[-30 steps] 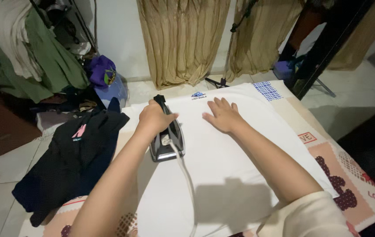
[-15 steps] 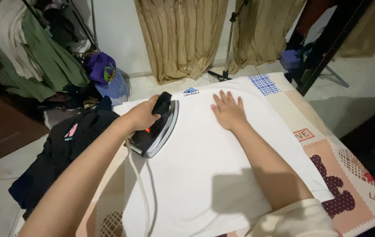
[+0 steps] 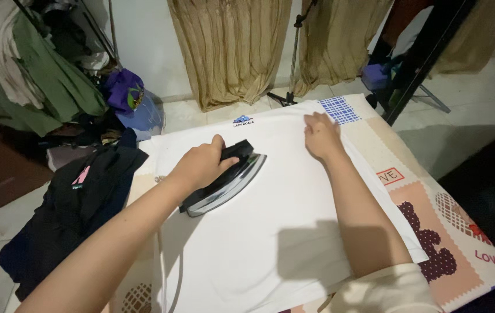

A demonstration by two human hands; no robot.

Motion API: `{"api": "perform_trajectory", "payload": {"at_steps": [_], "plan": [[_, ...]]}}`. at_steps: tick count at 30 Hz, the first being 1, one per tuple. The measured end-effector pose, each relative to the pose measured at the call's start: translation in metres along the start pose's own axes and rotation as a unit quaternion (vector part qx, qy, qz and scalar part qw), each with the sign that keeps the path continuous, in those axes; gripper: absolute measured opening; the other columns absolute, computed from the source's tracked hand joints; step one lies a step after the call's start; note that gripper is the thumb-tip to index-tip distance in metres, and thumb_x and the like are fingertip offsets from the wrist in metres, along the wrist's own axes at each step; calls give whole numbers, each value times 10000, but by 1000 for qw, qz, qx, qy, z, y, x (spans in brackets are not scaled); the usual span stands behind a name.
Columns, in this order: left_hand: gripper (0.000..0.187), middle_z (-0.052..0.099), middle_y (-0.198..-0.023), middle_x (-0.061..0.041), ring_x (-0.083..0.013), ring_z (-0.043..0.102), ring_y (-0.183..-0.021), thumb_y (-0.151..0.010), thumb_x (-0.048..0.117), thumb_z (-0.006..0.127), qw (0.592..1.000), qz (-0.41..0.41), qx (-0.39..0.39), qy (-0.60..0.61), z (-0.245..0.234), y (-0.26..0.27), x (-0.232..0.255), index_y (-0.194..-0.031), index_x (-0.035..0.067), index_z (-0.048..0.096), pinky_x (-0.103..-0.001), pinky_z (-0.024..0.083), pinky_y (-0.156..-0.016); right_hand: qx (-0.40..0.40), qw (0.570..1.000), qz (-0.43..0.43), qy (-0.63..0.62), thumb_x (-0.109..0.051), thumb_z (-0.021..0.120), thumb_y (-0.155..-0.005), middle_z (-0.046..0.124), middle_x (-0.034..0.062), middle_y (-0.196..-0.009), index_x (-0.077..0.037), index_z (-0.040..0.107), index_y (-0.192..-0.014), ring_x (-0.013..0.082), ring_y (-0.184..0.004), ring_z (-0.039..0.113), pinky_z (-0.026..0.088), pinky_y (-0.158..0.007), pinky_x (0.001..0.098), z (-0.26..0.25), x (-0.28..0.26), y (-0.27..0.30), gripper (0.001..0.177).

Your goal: The person irons a white t-shirt on a bed used as an ironing surface. They repeatedly smooth the fabric with an iron, adjust the shirt's position, and lift it to check the result before continuing to iron different sections.

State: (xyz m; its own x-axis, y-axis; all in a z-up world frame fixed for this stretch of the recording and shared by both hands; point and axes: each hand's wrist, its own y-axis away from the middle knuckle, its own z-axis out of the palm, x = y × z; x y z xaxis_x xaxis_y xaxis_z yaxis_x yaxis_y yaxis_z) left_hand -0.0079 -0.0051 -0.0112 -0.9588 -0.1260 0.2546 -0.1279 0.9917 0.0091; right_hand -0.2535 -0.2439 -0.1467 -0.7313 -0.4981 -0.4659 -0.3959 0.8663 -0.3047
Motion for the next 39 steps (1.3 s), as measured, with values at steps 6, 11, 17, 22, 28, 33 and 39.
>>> {"api": "perform_trajectory", "payload": {"at_steps": [6, 11, 17, 22, 28, 33, 39], "plan": [[520, 715, -937, -284, -453, 699, -928, -962, 486, 622, 994, -92, 50, 15, 21, -31, 9, -1019, -29, 666, -521, 555, -851, 72, 991, 111, 0, -216, 638, -927, 658, 224, -1251, -103, 692, -1311, 405, -1187, 608, 444, -1008, 542, -23, 33, -2, 404], [516, 727, -931, -254, -425, 712, -917, -930, 500, 636, 998, -53, 43, -1, 17, -46, 27, -1045, -1, 685, -509, 561, -851, 103, 982, 146, -61, -243, 624, -938, 710, 185, -1202, -90, 723, -1239, 364, -1150, 643, 455, -1000, 487, -10, 67, -13, 351], [530, 732, -894, -230, -414, 712, -886, -896, 555, 655, 995, 74, -5, -65, 6, -45, 46, -1036, 47, 715, -513, 559, -841, 142, 970, 162, -110, -304, 650, -899, 753, 190, -1039, -81, 782, -1102, 367, -1003, 711, 540, -917, 430, -3, 94, -25, 329], [534, 736, -916, -228, -410, 718, -905, -916, 537, 673, 997, -46, 52, -42, 24, -64, 48, -1032, 17, 704, -501, 569, -830, 75, 973, 206, -71, -355, 716, -858, 753, 190, -1007, -72, 794, -1005, 373, -981, 705, 540, -889, 453, -28, 62, -32, 329], [471, 740, -1011, -221, -404, 716, -964, -928, 469, 693, 983, -148, 108, 13, 37, -100, 47, -1050, 15, 710, -475, 577, -850, -27, 971, 236, -40, -362, 798, -846, 761, 181, -950, -5, 777, -869, 346, -938, 732, 550, -878, 453, -38, 36, -55, 359], [490, 730, -1024, -220, -401, 705, -986, -920, 499, 686, 989, -124, 75, -17, 24, -112, 53, -1053, 28, 713, -486, 569, -857, 49, 977, 200, -49, -253, 871, -759, 738, 162, -937, -40, 742, -881, 341, -884, 698, 548, -784, 444, -4, 71, -87, 277], [498, 734, -947, -237, -407, 706, -936, -916, 504, 677, 998, -13, 42, -45, 18, -119, 61, -1064, 29, 700, -498, 556, -853, 49, 940, 236, -239, -120, 862, -768, 722, 140, -739, 9, 691, -723, 218, -629, 651, 518, -593, 367, 17, 120, -106, 219]]}}
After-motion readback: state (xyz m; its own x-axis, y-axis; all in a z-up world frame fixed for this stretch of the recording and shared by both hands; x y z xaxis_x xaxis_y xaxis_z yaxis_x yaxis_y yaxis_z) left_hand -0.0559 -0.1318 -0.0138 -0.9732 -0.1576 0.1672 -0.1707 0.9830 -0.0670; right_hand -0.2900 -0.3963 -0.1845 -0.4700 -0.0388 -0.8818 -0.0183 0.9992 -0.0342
